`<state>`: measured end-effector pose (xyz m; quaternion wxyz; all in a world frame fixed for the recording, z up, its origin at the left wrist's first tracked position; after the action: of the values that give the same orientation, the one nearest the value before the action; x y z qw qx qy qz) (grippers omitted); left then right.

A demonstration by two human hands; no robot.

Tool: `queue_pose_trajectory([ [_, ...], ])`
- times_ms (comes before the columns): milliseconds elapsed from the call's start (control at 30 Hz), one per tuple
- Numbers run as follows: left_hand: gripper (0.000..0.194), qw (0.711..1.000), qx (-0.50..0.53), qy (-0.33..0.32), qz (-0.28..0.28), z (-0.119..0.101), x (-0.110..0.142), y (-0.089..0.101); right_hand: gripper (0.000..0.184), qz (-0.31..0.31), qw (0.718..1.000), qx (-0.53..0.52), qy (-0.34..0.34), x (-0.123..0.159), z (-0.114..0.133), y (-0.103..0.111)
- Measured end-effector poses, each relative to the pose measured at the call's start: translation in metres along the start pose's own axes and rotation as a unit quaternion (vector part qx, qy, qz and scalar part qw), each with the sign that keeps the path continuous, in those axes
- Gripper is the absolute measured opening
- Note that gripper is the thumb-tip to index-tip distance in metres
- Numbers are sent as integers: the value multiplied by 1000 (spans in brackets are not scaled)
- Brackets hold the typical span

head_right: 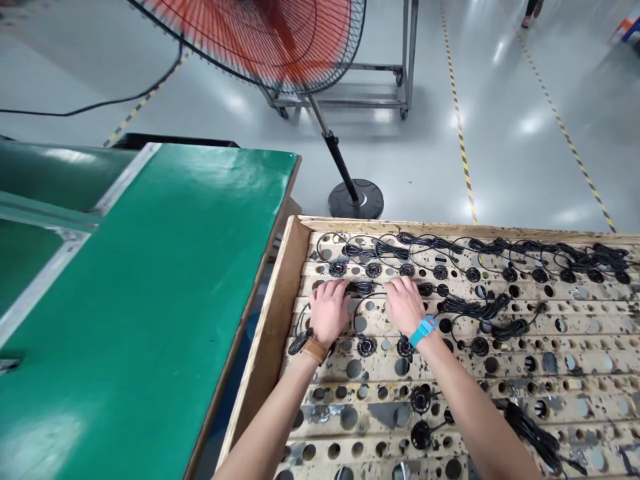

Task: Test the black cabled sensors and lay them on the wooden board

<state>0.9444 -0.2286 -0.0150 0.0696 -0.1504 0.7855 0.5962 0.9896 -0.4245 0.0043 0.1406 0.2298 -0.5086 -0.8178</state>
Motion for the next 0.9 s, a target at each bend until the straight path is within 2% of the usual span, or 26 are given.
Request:
queue_pose_trajectory([
  [133,37,998,11,-51,35,11,-8,1,36,25,999,22,-2,-12,21,-19],
  [267,37,993,37,-94,64,22,-5,10,35,20,1000,-4,6,-8,25,-13],
  [400,37,992,36,-101,68,30,7,15,49,-1,1000,18,-18,4,5,7],
  [500,36,992,43,-101,64,29,11,16,50,23,995,90,-35,9,-14,14],
  [600,36,992,55,-102,56,27,12,17,51,51,990,129,-20,9,-25,15],
  [900,35,991,77,-100,41,30,24,17,30,58,994,91,-28,4,-33,23],
])
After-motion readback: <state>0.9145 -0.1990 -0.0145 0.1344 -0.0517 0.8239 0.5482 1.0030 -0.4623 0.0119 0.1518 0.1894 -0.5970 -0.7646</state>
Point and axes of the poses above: each hand's wrist, its own x-axis away from the middle knuckle, its own y-axis out of the back of the hand, z = x × y, the point moved 2 cm from there along -x, towards the middle knuckle, and after that the axes turned 14 degrees about -z, right-handed, at the moved point
